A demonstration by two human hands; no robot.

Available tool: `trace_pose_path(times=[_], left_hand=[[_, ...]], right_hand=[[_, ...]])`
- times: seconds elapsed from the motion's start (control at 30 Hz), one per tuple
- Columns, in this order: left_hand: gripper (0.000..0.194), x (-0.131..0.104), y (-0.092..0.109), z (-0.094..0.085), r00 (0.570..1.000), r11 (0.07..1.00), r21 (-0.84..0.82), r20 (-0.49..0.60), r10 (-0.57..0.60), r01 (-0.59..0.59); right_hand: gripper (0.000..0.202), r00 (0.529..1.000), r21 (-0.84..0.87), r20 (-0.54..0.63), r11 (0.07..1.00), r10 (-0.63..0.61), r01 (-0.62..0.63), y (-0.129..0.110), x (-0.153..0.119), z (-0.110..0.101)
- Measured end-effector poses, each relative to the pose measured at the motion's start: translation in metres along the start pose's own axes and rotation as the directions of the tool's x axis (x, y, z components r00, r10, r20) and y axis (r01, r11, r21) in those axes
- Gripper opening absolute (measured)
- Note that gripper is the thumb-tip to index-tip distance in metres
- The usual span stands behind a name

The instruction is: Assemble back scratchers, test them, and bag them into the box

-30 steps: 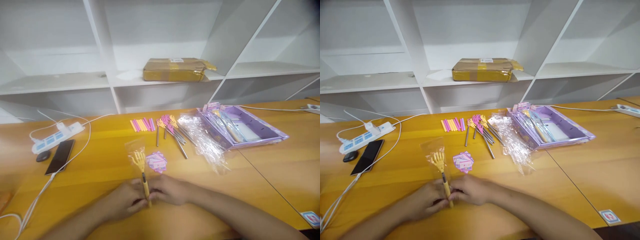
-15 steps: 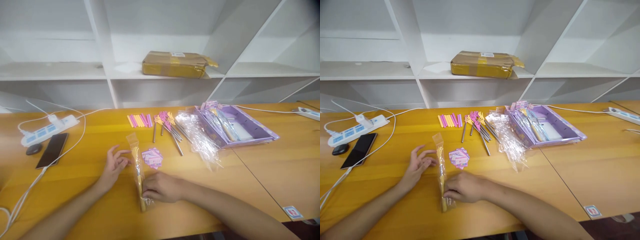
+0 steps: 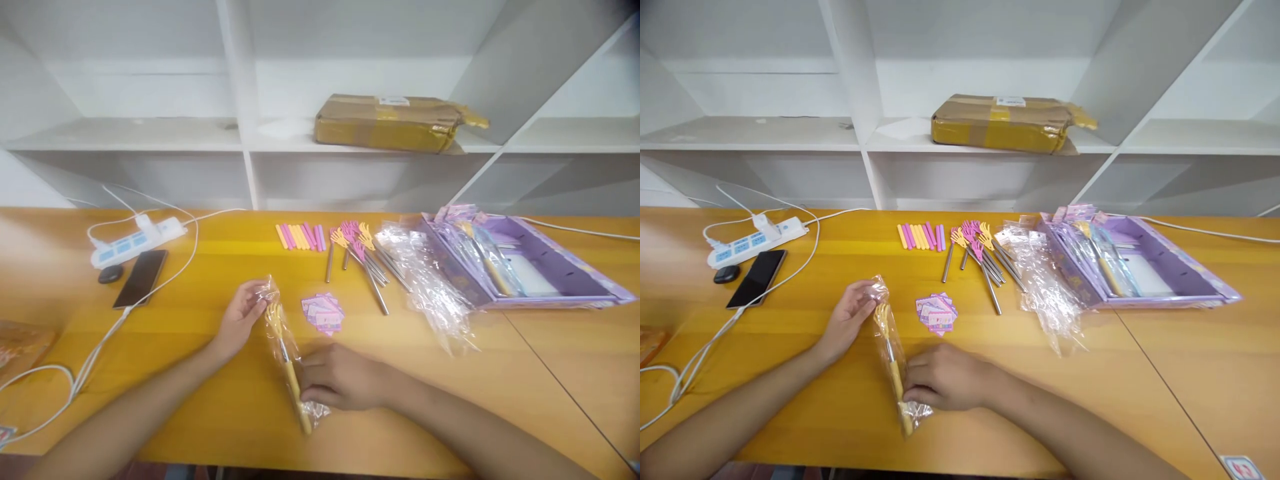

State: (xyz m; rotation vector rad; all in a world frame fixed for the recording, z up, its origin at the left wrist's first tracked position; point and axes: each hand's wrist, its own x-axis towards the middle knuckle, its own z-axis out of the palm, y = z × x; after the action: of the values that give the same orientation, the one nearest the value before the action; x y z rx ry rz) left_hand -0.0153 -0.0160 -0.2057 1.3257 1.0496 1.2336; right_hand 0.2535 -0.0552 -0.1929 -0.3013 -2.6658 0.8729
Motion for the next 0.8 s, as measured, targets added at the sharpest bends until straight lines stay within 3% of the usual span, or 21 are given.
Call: trace_pose_path(times=[0.27,0.57,0.8], left_hand=[[0.061,0.000,0.002,-0.005,0.991,0.994,-0.005,-0.079,-0.111,0.111],[0.060,0.010,0.004,-0.006,0.990,0.994,-0.038,-0.084,-0.109,0.106],[0.047,0.014,-0.001,-0.014,0.988,0.993,0.010,-0.103,-0.113,0.114]], right_hand=[[0.034,1.000,-0.021,-0.020,1.000,-0.010,0.010,0.000,0.000,-0.001],[0.033,1.000,-0.035,-0.008,0.999,-0.017,0.016,0.002,-0.001,0.000],[0.033,1.000,-0.047,-0.010,0.999,-0.022,0.021,0.003,-0.003,0.000]])
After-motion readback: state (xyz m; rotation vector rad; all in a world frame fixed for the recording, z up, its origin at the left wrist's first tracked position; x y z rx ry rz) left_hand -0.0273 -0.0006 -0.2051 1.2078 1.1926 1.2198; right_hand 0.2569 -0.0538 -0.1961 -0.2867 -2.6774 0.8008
